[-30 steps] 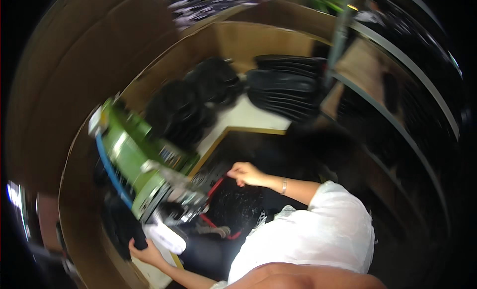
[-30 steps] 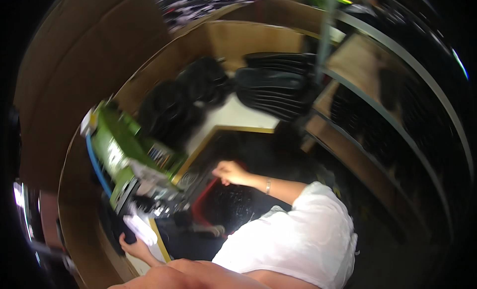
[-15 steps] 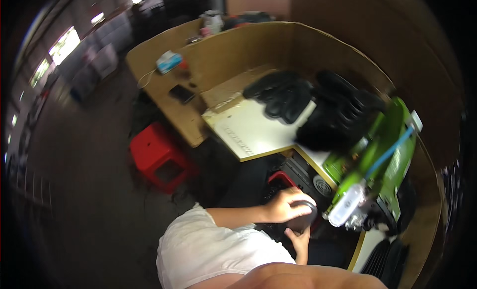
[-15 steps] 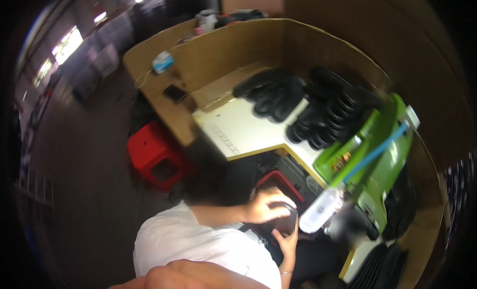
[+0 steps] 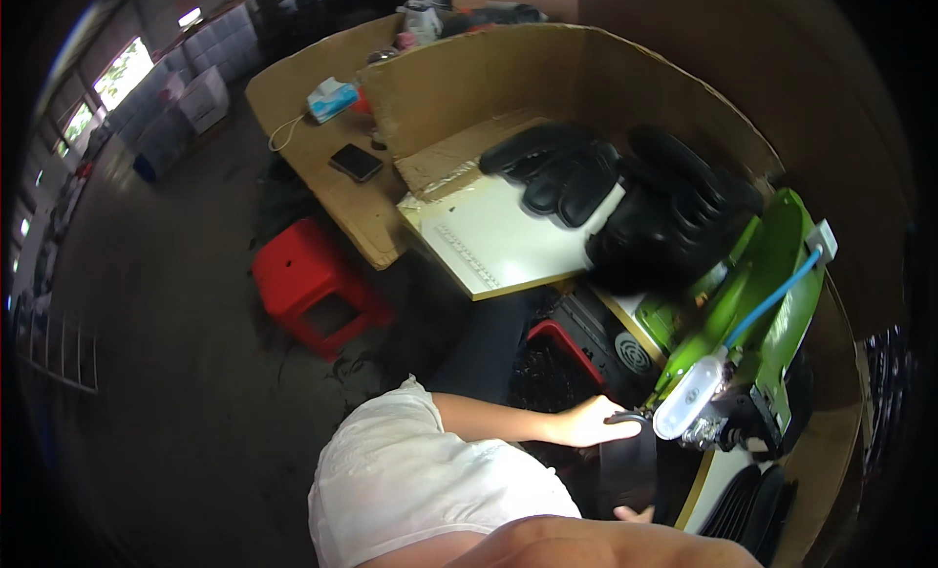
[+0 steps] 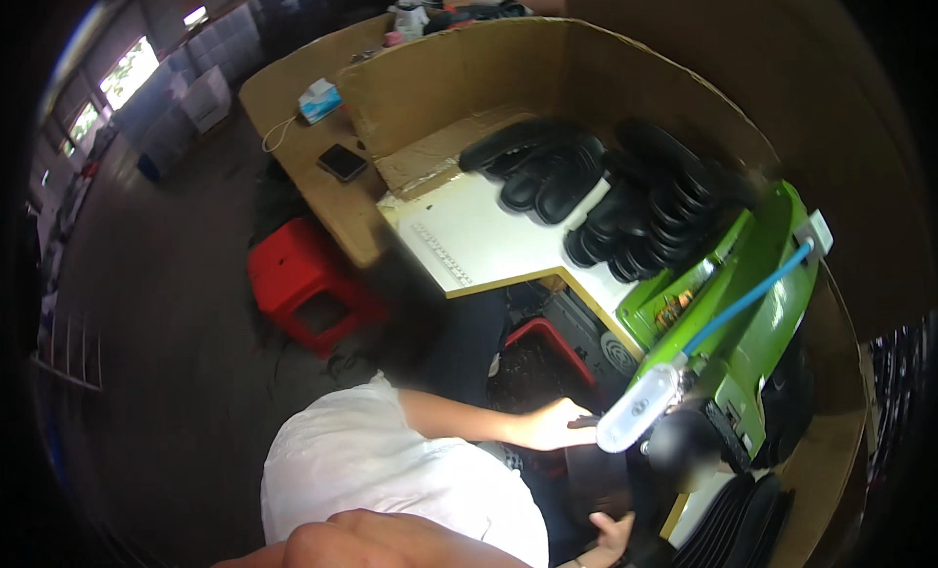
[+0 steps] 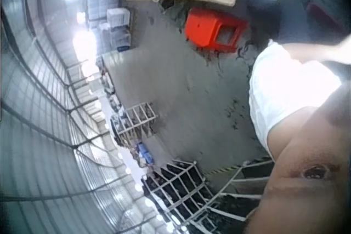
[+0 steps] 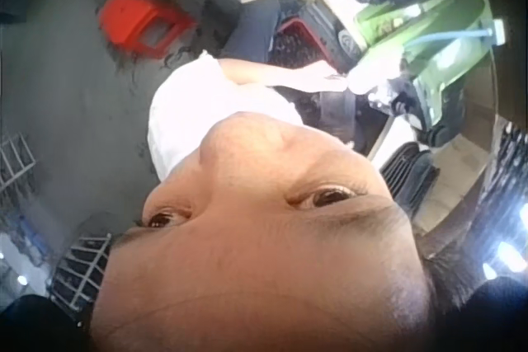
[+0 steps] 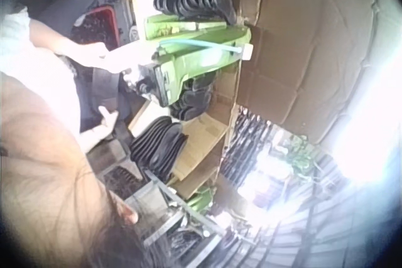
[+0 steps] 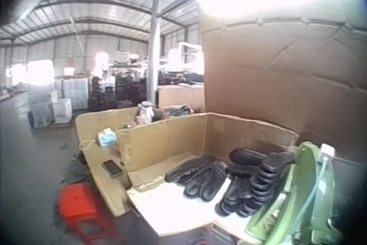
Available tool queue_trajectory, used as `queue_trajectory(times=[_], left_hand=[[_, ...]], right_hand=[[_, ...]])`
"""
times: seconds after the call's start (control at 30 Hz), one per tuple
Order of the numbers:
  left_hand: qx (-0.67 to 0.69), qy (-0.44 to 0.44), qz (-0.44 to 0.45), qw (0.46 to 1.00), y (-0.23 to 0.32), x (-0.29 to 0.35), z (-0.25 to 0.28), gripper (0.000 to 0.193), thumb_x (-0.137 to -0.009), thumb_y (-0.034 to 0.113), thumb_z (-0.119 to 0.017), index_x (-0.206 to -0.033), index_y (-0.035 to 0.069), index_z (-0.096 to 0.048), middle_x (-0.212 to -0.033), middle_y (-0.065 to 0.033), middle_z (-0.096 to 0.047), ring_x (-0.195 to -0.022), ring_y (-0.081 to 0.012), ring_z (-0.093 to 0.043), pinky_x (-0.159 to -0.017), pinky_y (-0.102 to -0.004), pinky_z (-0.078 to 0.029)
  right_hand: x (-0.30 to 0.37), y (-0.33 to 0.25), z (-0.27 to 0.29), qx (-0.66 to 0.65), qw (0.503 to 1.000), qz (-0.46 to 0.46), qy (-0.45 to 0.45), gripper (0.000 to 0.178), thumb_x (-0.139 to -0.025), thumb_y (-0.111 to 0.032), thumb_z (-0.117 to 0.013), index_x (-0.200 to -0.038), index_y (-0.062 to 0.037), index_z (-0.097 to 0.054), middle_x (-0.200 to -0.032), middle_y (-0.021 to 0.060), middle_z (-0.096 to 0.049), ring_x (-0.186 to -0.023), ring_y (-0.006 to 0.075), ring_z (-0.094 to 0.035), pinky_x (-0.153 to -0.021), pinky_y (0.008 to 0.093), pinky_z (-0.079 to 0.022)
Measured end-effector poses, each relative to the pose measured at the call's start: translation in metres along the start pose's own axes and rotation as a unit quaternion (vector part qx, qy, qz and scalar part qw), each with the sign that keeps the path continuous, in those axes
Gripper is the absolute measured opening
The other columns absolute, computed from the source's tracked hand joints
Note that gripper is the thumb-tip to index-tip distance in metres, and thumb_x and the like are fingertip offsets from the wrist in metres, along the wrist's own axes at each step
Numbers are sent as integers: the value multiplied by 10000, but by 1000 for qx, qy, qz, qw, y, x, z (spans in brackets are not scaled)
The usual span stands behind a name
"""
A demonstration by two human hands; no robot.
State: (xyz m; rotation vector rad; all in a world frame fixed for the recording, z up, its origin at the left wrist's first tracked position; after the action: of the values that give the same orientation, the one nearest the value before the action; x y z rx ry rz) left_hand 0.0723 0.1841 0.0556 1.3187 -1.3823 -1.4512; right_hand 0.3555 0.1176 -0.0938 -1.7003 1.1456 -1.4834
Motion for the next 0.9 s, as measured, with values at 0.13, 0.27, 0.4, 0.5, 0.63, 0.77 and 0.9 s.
queue_trajectory(times=[0.13, 0.27, 0.4, 0.5, 0.63, 0.77, 0.9], left_hand=[[65, -61, 42, 995, -4, -1, -6, 260, -869, 194, -577, -1033, -7, -604, -820, -39, -630, -680, -59, -522, -605, -231, -439], [143, -30, 141, 979, -21, 15, 16, 251, -856, 142, -587, -1068, 12, -552, -872, -29, -605, -725, -65, -548, -588, -203, -456], [186, 19, 160, 969, -38, 27, 53, 188, -867, 99, -559, -1035, 21, -532, -932, -51, -598, -849, -98, -569, -759, -249, -468], [132, 59, 174, 974, -58, 39, 93, 187, -870, 88, -533, -1047, 28, -526, -909, -36, -603, -835, -92, -574, -741, -247, -467], [12, 76, 235, 969, -73, 59, 127, 225, -872, 134, -478, -1074, 48, -527, -869, -15, -599, -749, -79, -564, -626, -232, -474], [-82, 62, 253, 962, -113, 74, 130, 248, -802, 80, -480, -1030, 43, -570, -803, -35, -613, -703, -108, -579, -621, -260, -478], [-315, -82, 197, 925, -110, 76, 79, 274, -680, 65, -538, -941, 41, -617, -886, -171, -639, -860, -300, -621, -747, -366, -483]], right_hand=[[18, -88, 28, -185, 954, 227, 60, 522, -776, -30, -542, -1267, 40, -379, -1207, 140, -501, -1052, 297, -522, -925, 435, -419], [10, -121, -28, -312, 923, 222, 47, 410, -887, -291, -488, -1150, 21, -525, -1117, 128, -577, -1011, 263, -555, -890, 398, -439], [23, -120, -75, -379, 867, 293, 136, 492, -879, -385, -419, -1154, 11, -515, -1156, 127, -546, -1040, 275, -538, -911, 392, -423], [24, -103, -111, -406, 856, 282, 154, 537, -876, -418, -390, -1189, 9, -478, -1207, 133, -506, -1098, 287, -499, -948, 400, -388], [17, -80, -147, -388, 879, 271, 62, 525, -891, -427, -382, -1173, 4, -486, -1173, 122, -532, -1084, 266, -503, -943, 386, -381], [4, -71, -171, -348, 910, 220, -37, 488, -913, -325, -338, -1246, 21, -424, -1249, 131, -478, -1155, 261, -455, -986, 376, -342], [-2, -78, -173, -171, 955, 237, -55, 441, -871, -111, -434, -1275, 58, -381, -1237, 165, -475, -1139, 247, -471, -965, 356, -363]])
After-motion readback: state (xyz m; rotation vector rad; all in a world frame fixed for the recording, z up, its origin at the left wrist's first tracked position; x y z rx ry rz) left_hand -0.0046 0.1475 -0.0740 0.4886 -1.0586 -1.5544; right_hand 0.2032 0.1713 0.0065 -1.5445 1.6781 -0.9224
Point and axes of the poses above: each hand's wrist, its own x-axis away from the middle knuckle, its own z-axis out of the back of the hand, y = z × x, the point moved 10 cm from there along -x, towards the middle knuckle
